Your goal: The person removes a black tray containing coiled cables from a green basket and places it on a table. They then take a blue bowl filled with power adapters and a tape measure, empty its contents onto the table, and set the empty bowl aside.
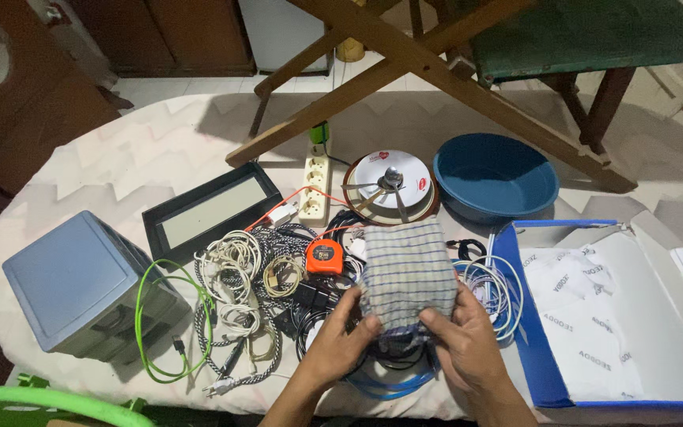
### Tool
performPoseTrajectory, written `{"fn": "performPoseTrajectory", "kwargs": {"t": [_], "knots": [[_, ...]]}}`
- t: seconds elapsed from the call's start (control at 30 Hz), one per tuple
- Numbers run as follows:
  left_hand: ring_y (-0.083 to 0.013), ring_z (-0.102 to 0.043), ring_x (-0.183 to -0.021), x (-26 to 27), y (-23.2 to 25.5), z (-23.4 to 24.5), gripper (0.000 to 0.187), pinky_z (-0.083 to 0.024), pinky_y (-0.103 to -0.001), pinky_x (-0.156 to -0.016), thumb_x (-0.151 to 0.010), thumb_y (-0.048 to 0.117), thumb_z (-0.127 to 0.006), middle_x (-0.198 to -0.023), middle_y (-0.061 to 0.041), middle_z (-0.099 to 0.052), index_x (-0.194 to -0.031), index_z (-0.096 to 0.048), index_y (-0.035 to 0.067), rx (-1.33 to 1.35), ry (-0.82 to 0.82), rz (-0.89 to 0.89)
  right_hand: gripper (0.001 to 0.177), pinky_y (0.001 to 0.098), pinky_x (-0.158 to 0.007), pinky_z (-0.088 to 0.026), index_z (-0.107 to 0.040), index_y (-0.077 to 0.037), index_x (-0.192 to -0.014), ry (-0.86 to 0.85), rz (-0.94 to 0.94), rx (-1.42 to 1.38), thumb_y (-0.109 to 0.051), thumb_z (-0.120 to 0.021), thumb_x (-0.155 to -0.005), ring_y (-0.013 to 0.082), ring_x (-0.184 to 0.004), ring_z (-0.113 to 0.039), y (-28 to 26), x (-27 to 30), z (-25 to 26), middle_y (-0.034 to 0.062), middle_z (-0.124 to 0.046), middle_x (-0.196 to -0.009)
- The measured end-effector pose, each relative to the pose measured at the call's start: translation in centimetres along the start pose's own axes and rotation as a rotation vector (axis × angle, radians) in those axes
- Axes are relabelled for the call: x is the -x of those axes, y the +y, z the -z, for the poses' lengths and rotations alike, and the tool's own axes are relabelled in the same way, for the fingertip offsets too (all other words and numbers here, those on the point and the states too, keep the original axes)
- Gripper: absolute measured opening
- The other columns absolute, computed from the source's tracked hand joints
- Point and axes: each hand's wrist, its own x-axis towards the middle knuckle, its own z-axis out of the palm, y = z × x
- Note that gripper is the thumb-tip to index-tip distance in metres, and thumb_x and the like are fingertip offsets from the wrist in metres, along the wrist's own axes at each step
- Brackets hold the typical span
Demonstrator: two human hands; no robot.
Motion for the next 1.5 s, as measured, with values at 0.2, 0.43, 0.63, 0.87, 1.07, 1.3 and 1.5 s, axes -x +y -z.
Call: {"fn": "performPoseTrajectory", "kwargs": {"t": [0.2, 0.43, 0.63, 0.87, 1.07, 1.3, 1.5], "knots": [[-0.0189, -0.068, -0.084, 0.6, -0.2, 0.0, 0.073, -0.058, -0.031, -0.068, -0.089, 0.029, -0.067, -0.117, -0.01, -0.065, -0.15, -0.032, 0.007, 0.186, -0.079, 0.319, 0.058, 0.0486, -0.104, -0.047, -0.046, 0.004, -0.142, 0.023, 0.068, -0.052, 0.012, -0.058, -0.086, 0.029, -0.119, -0.062, -0.7, 0.4, 0.6, 0.0197, -0.065, -0.126], [-0.0207, -0.068, -0.112, 0.6, -0.6, -1.1, 0.07, -0.057, -0.034, -0.101, -0.098, 0.042, -0.064, -0.124, -0.014, -0.066, -0.147, -0.045, -0.004, 0.751, -0.12, 0.295, 0.06, 0.0461, -0.105, -0.045, -0.044, 0.003, -0.142, 0.006, 0.052, -0.073, 0.01, -0.06, -0.084, 0.0266, -0.119, -0.062, -0.3, 1.1, 0.2, 0.0167, -0.066, -0.126], [-0.0188, -0.068, -0.113, -0.3, 1.2, -0.6, 0.06, -0.055, -0.033, -0.099, -0.094, 0.024, -0.07, -0.129, -0.013, -0.068, -0.141, -0.05, -0.006, 0.746, -0.118, 0.178, 0.044, 0.0459, -0.096, -0.053, -0.047, 0.01, -0.134, 0.035, -0.083, 0.008, 0.003, -0.059, -0.093, 0.0286, -0.107, -0.067, 1.0, 2.2, 1.9, 0.0233, -0.07, -0.116], [-0.0142, -0.07, -0.103, -0.7, 3.0, -1.9, 0.054, -0.058, -0.03, -0.091, -0.088, -0.002, -0.069, -0.12, -0.012, -0.071, -0.14, -0.052, -0.003, 0.429, -0.014, 0.229, 0.047, 0.0354, -0.092, -0.055, -0.054, 0.004, -0.135, 0.061, -0.13, 0.481, -0.005, -0.063, -0.09, 0.0178, -0.104, -0.069, 1.8, 2.5, 3.4, 0.0145, -0.073, -0.119], [-0.0146, -0.068, -0.107, -2.4, 2.6, -3.3, 0.052, -0.057, -0.03, -0.093, -0.092, -0.003, -0.067, -0.122, -0.011, -0.07, -0.141, -0.051, -0.004, 0.403, -0.132, 0.232, 0.038, 0.0365, -0.092, -0.056, -0.061, 0.007, -0.128, 0.019, -0.145, 0.524, -0.007, -0.065, -0.093, 0.0205, -0.103, -0.071, -0.4, 2.9, 5.4, 0.0159, -0.076, -0.115], [-0.0231, -0.058, -0.128, -6.3, 4.2, -5.6, 0.093, -0.054, -0.036, -0.1, -0.089, -0.004, -0.066, -0.155, -0.018, -0.041, -0.163, -0.013, 0.014, 0.291, -0.141, 0.061, 0.038, 0.0376, -0.094, -0.055, -0.056, 0.008, -0.129, 0.245, 0.237, 0.434, 0.004, -0.061, -0.091, 0.0226, -0.106, -0.068, -4.9, 1.7, 5.5, 0.0172, -0.071, -0.119], [-0.0284, -0.065, -0.121, -6.3, 3.0, -6.4, 0.09, -0.055, -0.035, -0.098, -0.09, 0.01, -0.069, -0.15, -0.023, -0.046, -0.163, -0.016, 0.013, 0.204, -0.157, 0.244, 0.036, 0.0389, -0.095, -0.056, -0.054, 0.011, -0.128, 0.235, 0.226, 0.349, 0.005, -0.058, -0.093, 0.0259, -0.106, -0.069, -5.6, 1.9, 5.2, 0.0208, -0.071, -0.116]]}}
